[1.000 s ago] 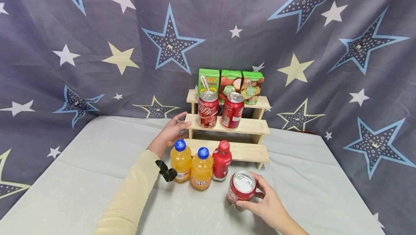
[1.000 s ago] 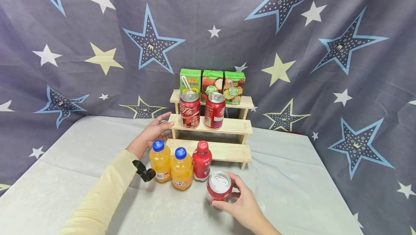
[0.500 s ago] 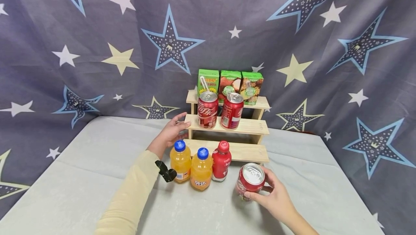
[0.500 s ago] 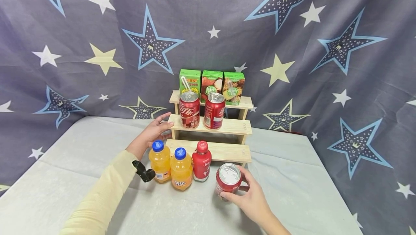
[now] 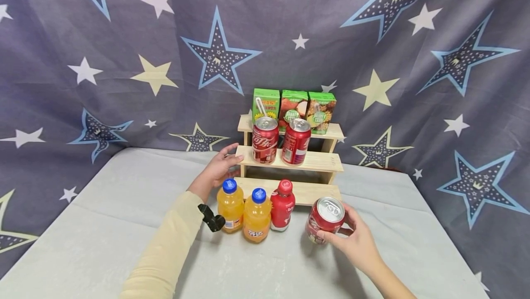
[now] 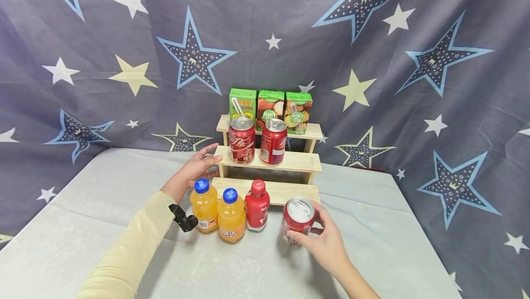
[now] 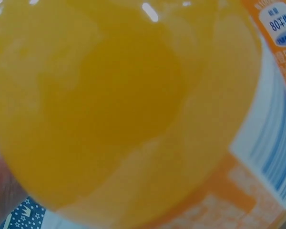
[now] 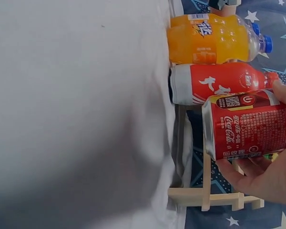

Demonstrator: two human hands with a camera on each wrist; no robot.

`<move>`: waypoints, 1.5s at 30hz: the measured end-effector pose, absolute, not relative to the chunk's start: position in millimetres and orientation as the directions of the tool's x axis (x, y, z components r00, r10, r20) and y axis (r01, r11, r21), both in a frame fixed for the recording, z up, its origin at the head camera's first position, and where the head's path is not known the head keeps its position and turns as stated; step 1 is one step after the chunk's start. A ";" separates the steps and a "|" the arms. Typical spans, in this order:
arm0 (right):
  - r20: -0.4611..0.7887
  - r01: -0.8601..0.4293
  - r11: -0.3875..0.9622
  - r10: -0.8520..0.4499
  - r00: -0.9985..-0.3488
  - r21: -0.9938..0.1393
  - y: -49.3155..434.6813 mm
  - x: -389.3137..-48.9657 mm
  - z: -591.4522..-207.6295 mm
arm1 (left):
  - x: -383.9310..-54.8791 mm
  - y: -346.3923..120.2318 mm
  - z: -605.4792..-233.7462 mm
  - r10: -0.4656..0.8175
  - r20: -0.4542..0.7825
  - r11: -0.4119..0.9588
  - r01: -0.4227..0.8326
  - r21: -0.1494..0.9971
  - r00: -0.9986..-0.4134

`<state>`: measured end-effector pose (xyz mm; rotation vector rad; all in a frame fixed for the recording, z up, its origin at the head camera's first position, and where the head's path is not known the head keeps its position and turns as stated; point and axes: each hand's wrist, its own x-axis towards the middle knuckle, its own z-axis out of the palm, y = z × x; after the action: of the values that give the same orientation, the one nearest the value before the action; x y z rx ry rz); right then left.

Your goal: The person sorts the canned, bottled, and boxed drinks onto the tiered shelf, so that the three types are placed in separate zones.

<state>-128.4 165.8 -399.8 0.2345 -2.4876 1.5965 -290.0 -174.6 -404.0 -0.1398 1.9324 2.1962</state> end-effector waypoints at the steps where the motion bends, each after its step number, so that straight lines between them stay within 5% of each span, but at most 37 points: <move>1: 0.234 -0.227 0.412 -0.035 -0.972 -0.882 166.3 -129.8 -398.7 | -290.1 -174.6 -404.1 0.094 -0.211 -0.117 -0.222 0.968 -0.973; 45: 0.168 -0.106 0.503 0.080 -0.983 -0.858 182.4 -192.3 -343.6 | -287.9 -173.9 -402.2 0.086 -0.218 -0.103 -0.226 0.969 -0.972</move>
<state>-192.3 182.4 -343.6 0.0217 -2.5575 1.4800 -287.9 -173.9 -402.2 -0.1560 1.9481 2.1830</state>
